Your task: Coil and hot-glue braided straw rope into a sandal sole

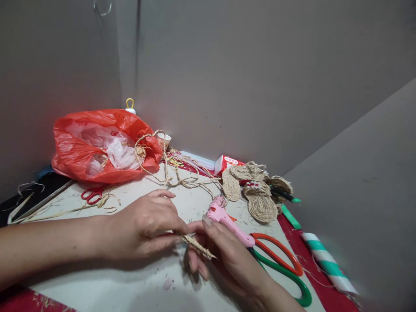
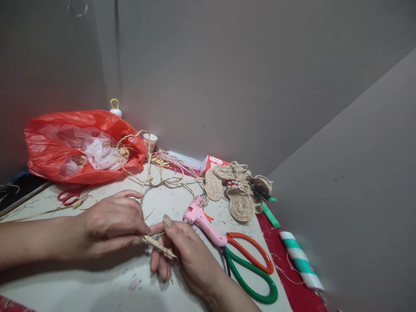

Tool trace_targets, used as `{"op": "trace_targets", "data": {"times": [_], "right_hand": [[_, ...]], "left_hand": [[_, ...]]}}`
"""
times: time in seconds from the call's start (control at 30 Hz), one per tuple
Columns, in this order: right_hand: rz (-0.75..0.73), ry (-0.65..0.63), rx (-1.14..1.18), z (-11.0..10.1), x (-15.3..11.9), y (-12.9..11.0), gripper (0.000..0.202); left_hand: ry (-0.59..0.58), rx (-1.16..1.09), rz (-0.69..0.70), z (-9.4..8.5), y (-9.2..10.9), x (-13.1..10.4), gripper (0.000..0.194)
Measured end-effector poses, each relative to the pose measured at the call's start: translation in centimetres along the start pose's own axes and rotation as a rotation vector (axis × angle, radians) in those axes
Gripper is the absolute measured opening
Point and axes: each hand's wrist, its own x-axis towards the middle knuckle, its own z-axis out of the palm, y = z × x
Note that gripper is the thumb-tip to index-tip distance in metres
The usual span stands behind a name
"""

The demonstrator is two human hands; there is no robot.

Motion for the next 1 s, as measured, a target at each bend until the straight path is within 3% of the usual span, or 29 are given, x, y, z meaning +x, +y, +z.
{"op": "trace_targets", "data": {"times": [0.2, 0.37, 0.57, 0.7, 1.0], "right_hand": [[0.032, -0.092, -0.046, -0.2, -0.2, -0.1, 0.038], [-0.037, -0.030, -0.016, -0.3, -0.4, -0.5, 0.030], [-0.136, 0.035, -0.099, 0.0, -0.8, -0.8, 0.030], [-0.189, 0.121, -0.196, 0.6, -1.2, -0.8, 0.031], [-0.413, 0.223, -0.486, 0.9, -1.5, -0.2, 0.022]], "left_hand": [[0.065, 0.153, 0.101, 0.0, -0.6, -0.1, 0.012], [0.126, 0.225, 0.087, -0.5, -1.8, -0.1, 0.037], [0.294, 0.287, 0.261, -0.6, -2.6, 0.1, 0.019], [0.398, 0.352, 0.250, -0.2, -2.0, -0.2, 0.020], [0.471, 0.397, 0.189, 0.2, -1.2, -0.5, 0.021]]}}
